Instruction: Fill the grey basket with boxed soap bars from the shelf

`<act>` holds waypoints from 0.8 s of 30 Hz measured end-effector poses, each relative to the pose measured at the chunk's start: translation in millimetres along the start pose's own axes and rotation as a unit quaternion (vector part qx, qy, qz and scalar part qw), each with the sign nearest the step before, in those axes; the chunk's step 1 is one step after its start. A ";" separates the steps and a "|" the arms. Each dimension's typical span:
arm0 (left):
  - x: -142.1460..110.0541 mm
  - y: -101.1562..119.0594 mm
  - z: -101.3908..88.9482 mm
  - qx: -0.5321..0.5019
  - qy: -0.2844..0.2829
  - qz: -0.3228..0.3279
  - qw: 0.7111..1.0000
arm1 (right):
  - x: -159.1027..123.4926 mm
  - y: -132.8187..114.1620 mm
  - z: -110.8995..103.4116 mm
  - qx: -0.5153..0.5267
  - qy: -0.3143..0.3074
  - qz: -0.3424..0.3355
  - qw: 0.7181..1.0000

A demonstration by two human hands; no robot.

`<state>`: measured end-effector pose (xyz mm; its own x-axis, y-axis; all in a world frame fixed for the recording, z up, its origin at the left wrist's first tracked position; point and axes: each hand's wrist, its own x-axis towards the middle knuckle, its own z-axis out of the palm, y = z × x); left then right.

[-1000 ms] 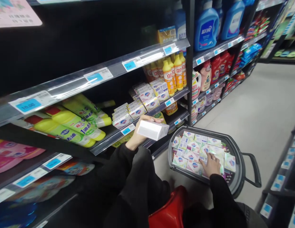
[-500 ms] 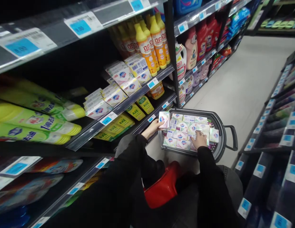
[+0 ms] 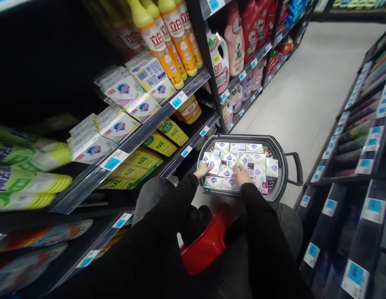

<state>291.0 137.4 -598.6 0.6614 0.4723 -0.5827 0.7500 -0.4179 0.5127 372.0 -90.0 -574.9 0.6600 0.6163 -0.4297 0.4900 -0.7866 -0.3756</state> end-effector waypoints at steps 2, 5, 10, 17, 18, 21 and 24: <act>-1.6 -1.0 1.1 0.031 -0.001 0.007 1.000 | 2.4 -0.2 1.1 0.006 -0.011 0.007 1.000; -8.0 -1.2 1.0 0.074 0.004 0.033 0.997 | 3.4 -0.9 0.9 0.020 -0.027 0.022 0.999; -17.1 5.5 1.7 0.119 0.002 0.040 0.992 | 2.3 -2.1 -2.2 0.050 -0.035 0.043 0.997; -28.1 19.0 -3.2 0.120 -0.022 0.040 0.992 | 4.1 0.5 -0.2 0.056 -0.030 0.039 0.997; -29.8 20.9 -4.7 0.118 -0.025 0.041 0.992 | 4.3 0.9 0.1 0.055 -0.028 0.040 0.997; -35.5 22.4 -10.0 0.099 -0.017 0.039 0.994 | 3.8 1.3 -0.3 0.053 -0.027 0.043 0.997; -44.0 10.2 -12.4 0.083 0.038 -0.036 0.995 | 2.7 0.8 -1.8 0.057 -0.029 0.037 0.997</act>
<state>269.5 121.9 -560.0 0.6087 0.5609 -0.5611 0.7893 -0.5000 0.3563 375.2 -89.0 -574.9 0.6566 0.5599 -0.5053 0.3701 -0.8230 -0.4310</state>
